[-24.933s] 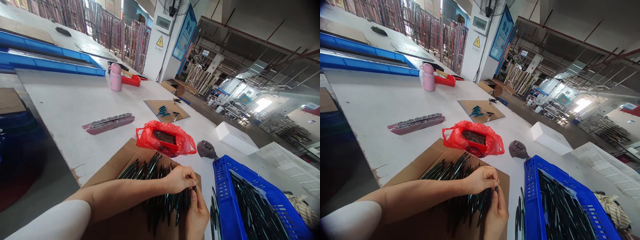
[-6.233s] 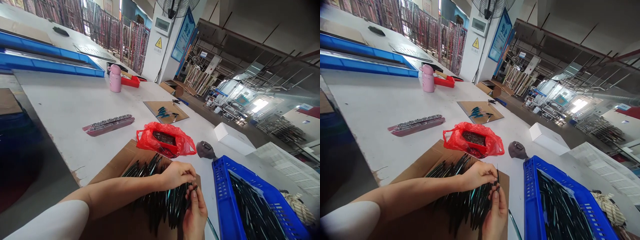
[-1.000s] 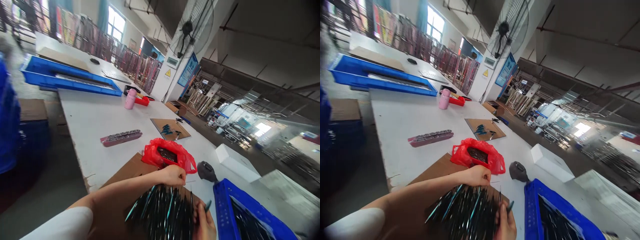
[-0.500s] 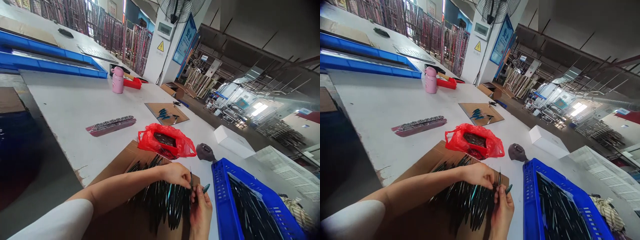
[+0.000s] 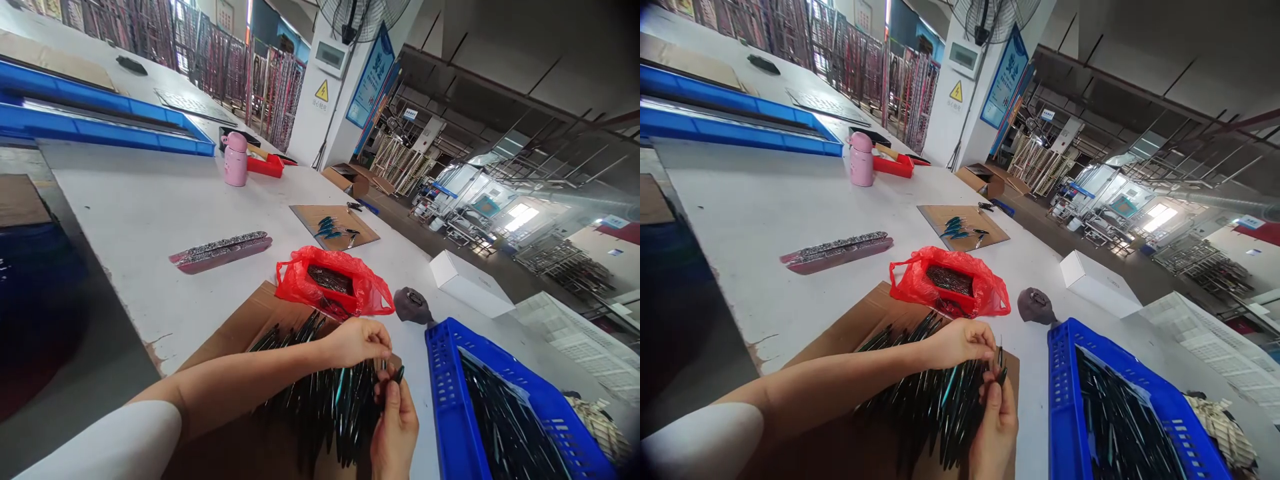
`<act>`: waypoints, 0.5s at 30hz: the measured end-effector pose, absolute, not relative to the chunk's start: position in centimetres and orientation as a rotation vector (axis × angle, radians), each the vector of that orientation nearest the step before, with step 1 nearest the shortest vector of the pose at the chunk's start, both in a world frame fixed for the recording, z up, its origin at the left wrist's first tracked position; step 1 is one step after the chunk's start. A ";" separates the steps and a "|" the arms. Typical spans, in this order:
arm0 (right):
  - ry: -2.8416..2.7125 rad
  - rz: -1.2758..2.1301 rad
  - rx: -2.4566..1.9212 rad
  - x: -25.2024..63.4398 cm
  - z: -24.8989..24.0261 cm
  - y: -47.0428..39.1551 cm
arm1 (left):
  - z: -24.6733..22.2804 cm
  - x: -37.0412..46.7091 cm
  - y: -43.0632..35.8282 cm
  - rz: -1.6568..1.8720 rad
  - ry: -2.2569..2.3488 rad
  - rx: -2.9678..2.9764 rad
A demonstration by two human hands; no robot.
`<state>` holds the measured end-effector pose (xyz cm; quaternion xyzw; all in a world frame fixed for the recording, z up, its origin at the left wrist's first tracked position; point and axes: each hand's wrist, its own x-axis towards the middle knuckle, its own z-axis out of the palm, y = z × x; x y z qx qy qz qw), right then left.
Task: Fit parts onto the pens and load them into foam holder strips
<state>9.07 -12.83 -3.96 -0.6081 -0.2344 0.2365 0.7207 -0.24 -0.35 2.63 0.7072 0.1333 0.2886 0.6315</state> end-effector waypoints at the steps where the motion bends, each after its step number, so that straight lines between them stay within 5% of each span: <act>1: -0.552 0.513 -1.354 9.0 -4.1 -12.9 | 2.9 -0.2 -0.6 0.660 0.275 1.445; 15: -0.617 0.415 -1.458 8.3 -3.9 -12.9 | 3.7 -0.4 -2.0 0.589 0.205 1.148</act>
